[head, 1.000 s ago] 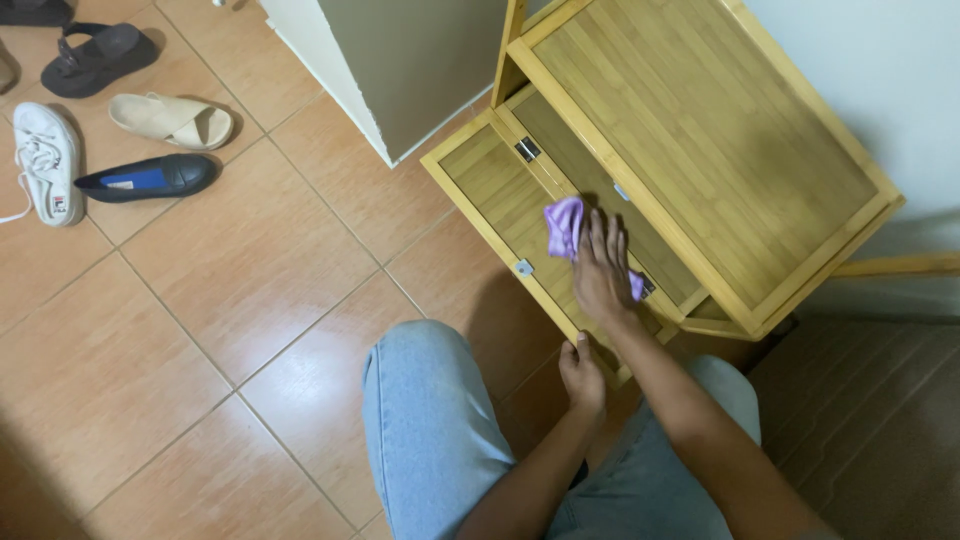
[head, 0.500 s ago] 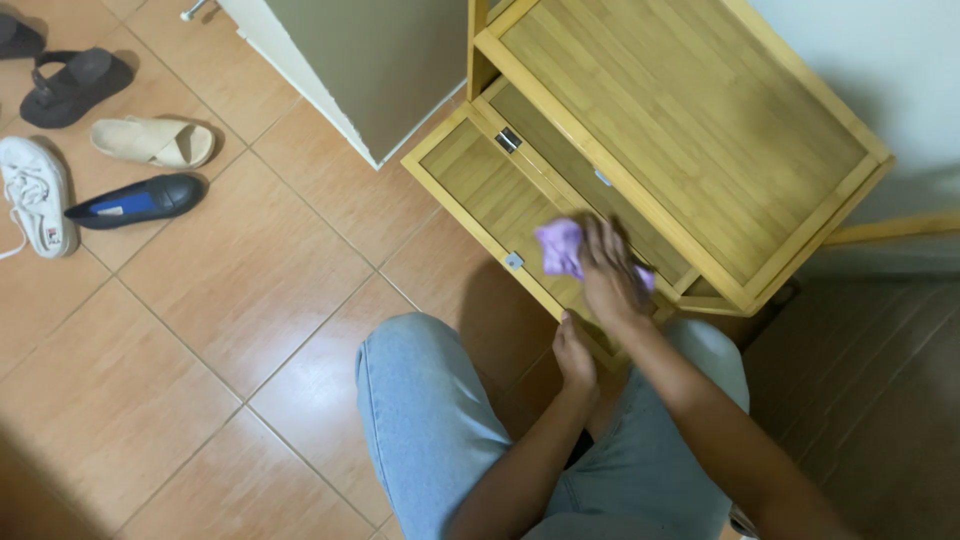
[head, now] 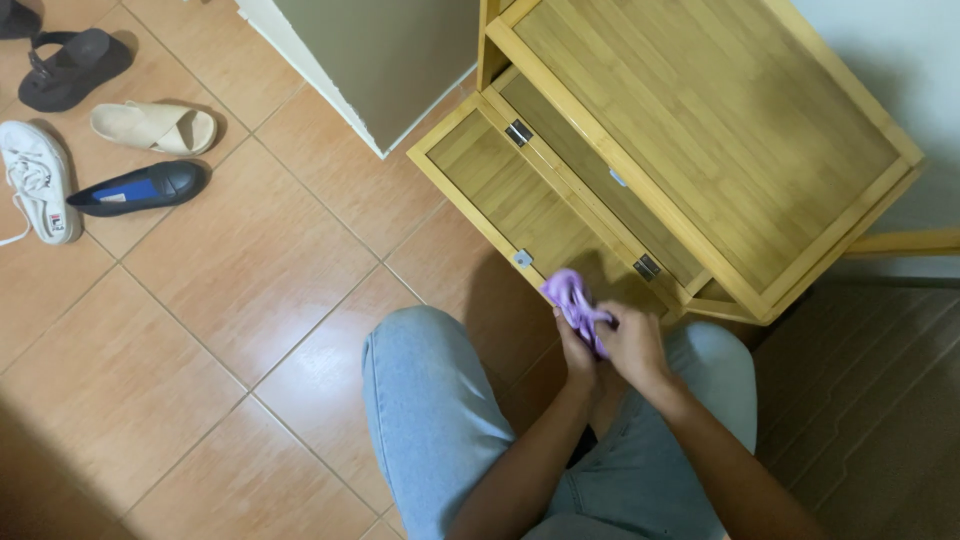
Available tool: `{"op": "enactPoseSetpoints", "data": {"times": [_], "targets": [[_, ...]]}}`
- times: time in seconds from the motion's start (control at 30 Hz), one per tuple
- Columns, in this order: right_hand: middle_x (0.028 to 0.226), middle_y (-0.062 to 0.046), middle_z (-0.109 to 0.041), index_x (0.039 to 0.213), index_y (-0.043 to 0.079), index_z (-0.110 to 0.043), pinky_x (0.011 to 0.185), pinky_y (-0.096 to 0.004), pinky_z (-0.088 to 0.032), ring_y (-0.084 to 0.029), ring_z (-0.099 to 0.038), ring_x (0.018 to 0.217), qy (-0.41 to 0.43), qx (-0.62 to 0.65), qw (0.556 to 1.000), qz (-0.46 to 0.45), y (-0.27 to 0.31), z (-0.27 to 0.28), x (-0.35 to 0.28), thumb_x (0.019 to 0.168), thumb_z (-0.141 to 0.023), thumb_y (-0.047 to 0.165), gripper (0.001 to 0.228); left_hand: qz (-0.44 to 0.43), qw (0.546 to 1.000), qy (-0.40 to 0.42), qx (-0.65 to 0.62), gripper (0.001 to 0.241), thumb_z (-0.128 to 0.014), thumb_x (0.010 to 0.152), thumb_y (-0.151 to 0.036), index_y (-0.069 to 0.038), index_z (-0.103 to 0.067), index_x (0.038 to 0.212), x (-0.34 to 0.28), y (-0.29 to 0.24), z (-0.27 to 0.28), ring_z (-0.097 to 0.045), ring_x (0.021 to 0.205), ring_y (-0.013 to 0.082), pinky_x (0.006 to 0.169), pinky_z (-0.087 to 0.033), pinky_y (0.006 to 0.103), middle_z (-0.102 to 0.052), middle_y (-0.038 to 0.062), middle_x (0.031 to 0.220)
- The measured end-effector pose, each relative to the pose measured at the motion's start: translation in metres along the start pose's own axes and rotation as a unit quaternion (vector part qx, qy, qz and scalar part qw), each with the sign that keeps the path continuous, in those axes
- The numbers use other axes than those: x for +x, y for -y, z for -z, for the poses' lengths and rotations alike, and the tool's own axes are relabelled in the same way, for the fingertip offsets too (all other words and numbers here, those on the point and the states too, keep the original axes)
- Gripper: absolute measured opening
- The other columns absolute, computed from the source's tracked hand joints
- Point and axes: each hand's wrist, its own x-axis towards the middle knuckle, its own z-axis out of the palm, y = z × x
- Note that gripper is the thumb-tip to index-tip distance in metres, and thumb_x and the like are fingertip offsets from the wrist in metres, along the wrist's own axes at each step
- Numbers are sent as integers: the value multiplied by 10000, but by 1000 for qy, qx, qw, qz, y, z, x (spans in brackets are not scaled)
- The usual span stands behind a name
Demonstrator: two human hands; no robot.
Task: The person kneels on the floor and wipes the top and front of a wooden nightstand with a purple cloth. They open the drawer to wipe the inside and then close it. The person then stands and wipes the vertical and horizontal bars of a wooden clothing rack.
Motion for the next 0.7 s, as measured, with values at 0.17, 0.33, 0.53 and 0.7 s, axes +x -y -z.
{"op": "enactPoseSetpoints", "data": {"times": [0.17, 0.33, 0.53, 0.7], "targets": [[1376, -222, -556, 1298, 75, -643, 975, -550, -523, -388, -607, 1170, -97, -194, 951, 219, 18, -32, 45, 842, -693, 235, 486, 87, 988, -75, 104, 751, -291, 997, -672, -140, -515, 1476, -49, -77, -72, -628, 1228, 191, 1069, -476, 347, -652, 65, 1364], [1598, -178, -251, 1490, 120, -463, 1129, -687, -294, -480, -262, 1441, -56, -264, 878, 394, 1, -43, 125, 905, -665, 119, 619, 107, 980, -111, 129, 808, -297, 997, -679, -47, -524, 1445, -44, -60, -55, -667, 1192, 247, 1031, -513, 376, -665, 135, 1351], [1574, -129, -549, 1581, 209, -458, 1132, -449, -520, -300, -561, 1438, -247, 71, 912, 321, 54, -31, 234, 1045, -514, 106, 549, 103, 987, -103, 67, 820, -354, 1000, -653, 55, -550, 1364, -58, -64, -66, -699, 1080, 320, 929, -591, 446, -668, 224, 1252], [1448, -142, -660, 1521, 124, -424, 989, -500, -495, -316, -606, 1241, -336, -381, 719, 473, 72, -32, 300, 1024, -426, 485, 615, 90, 987, -76, 105, 774, -384, 971, -644, 9, -586, 1334, -67, -63, -60, -730, 1082, 249, 949, -587, 388, -729, 142, 1210]]}}
